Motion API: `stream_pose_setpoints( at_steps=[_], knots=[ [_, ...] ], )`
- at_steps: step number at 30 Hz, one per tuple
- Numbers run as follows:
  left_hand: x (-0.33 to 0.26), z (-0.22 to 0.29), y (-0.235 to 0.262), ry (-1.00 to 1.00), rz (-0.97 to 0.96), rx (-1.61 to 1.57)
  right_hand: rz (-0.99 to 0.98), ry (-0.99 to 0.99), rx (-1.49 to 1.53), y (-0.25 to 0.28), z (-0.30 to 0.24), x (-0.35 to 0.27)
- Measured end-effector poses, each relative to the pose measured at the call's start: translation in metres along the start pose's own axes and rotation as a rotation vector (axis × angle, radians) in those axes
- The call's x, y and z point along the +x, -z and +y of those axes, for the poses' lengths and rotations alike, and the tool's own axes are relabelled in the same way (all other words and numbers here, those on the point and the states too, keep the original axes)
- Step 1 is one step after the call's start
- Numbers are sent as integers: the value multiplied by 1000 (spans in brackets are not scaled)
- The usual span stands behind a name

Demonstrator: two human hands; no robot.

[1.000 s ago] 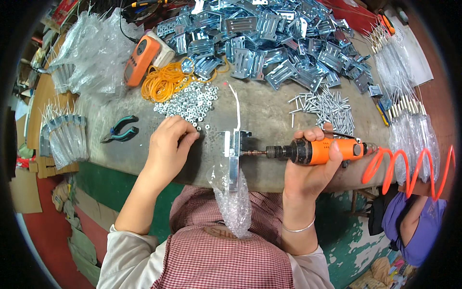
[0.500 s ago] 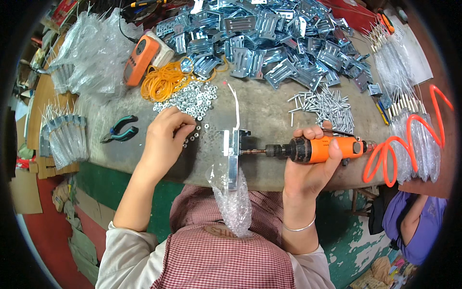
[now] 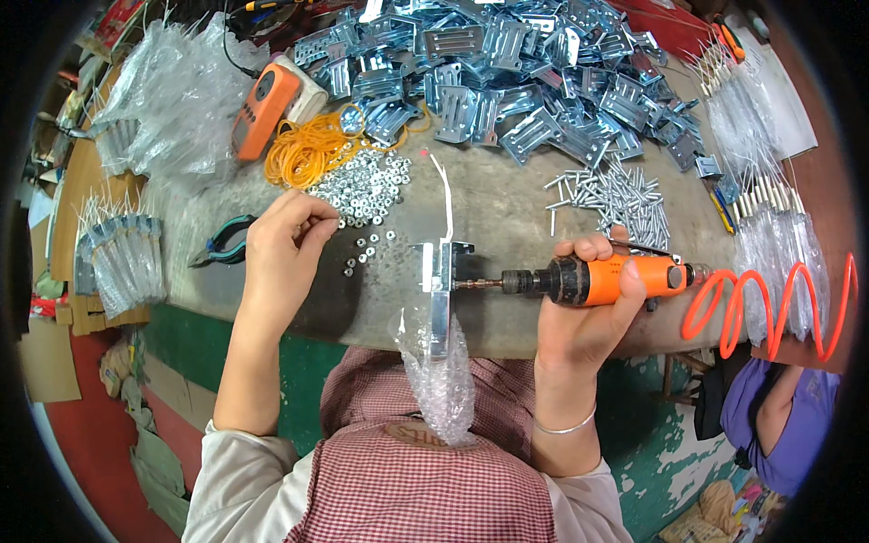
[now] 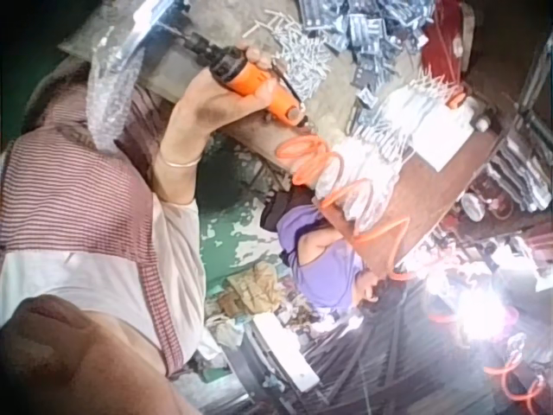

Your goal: Assembling small electrical switch components using a power screwdriver at a workbench.

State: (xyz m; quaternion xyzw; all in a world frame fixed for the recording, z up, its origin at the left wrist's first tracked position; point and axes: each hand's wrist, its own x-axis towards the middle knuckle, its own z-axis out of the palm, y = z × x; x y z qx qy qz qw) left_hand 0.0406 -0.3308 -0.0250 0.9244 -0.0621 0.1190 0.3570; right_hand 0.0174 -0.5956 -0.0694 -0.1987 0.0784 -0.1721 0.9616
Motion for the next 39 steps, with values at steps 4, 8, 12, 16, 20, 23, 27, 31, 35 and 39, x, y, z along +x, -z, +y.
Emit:
stream_pose_setpoints(
  at_steps=[4,8,12,16,20,23,27,31,35,39],
  knots=[
    [-4,-5,0,-110,25,181,-19,12,-7,2,0,1],
    [-5,-2,-9,-269,40,243,-27,12,-9,2,1,1],
    [0,-11,-19,-277,41,253,-9,6,-8,0,0,1],
    [2,-7,-7,-193,-65,192,-22,7,-15,2,1,2],
    [5,-6,9,21,-377,91,6,-4,10,0,0,1],
    [9,0,13,65,-422,111,-3,17,-21,2,0,1],
    [6,1,6,-9,-227,63,-19,-2,11,2,0,1],
    [-2,-2,-6,-231,-72,205,-15,-6,-3,1,0,0],
    [-9,1,0,-254,-100,280,-11,-23,23,2,-1,1],
    [-14,-1,0,-286,-67,291,-21,-32,51,-1,-1,-1]
  ],
)
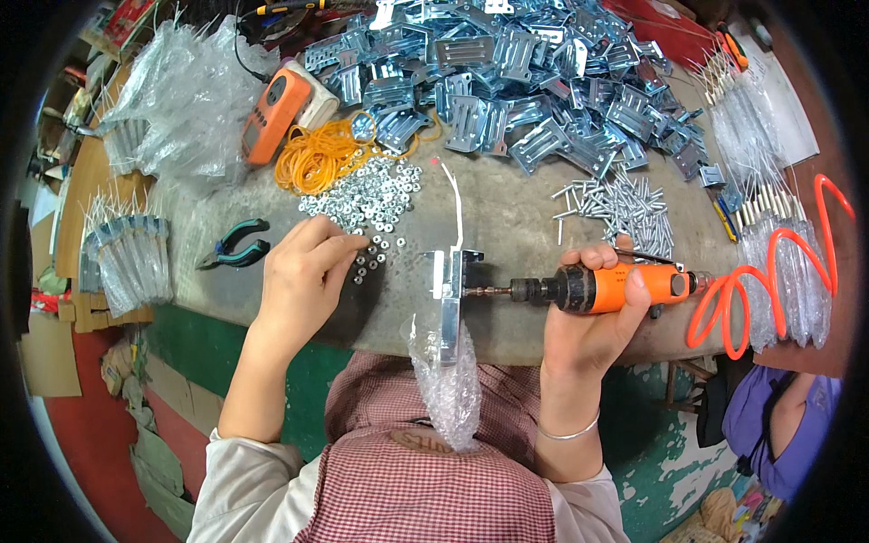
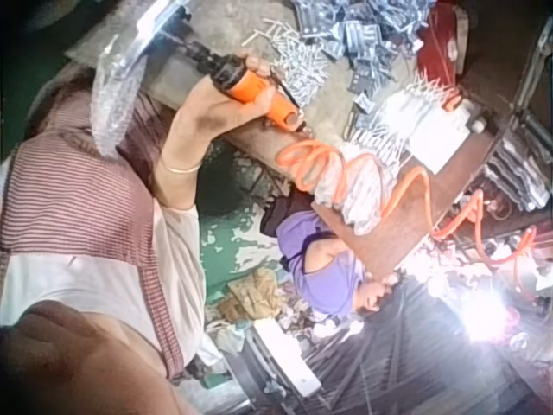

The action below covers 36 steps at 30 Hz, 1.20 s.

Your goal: Assembling small electrical switch components using a power screwdriver at a workbench.

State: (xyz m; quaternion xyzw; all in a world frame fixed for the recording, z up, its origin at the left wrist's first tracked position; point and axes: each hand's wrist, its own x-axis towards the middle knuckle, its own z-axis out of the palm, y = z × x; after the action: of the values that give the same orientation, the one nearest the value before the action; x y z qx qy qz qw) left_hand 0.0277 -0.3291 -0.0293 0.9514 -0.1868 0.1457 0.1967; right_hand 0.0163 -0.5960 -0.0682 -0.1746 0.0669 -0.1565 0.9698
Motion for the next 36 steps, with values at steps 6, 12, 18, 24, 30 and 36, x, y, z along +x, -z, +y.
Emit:
stream_pose_setpoints(
  at_steps=[6,12,18,24,30,36],
  knots=[
    [5,-3,-7,45,124,34,10,13,-40,2,1,1],
    [13,-2,-14,51,134,73,-3,26,-40,2,1,1],
    [13,-2,-15,48,123,33,-12,17,-25,3,0,1],
    [5,1,-13,80,85,29,-5,11,-25,2,1,1],
    [-2,5,-2,64,21,14,20,16,-40,1,1,0],
    [-3,-4,1,90,103,-48,24,20,-32,0,0,0]
  ],
)
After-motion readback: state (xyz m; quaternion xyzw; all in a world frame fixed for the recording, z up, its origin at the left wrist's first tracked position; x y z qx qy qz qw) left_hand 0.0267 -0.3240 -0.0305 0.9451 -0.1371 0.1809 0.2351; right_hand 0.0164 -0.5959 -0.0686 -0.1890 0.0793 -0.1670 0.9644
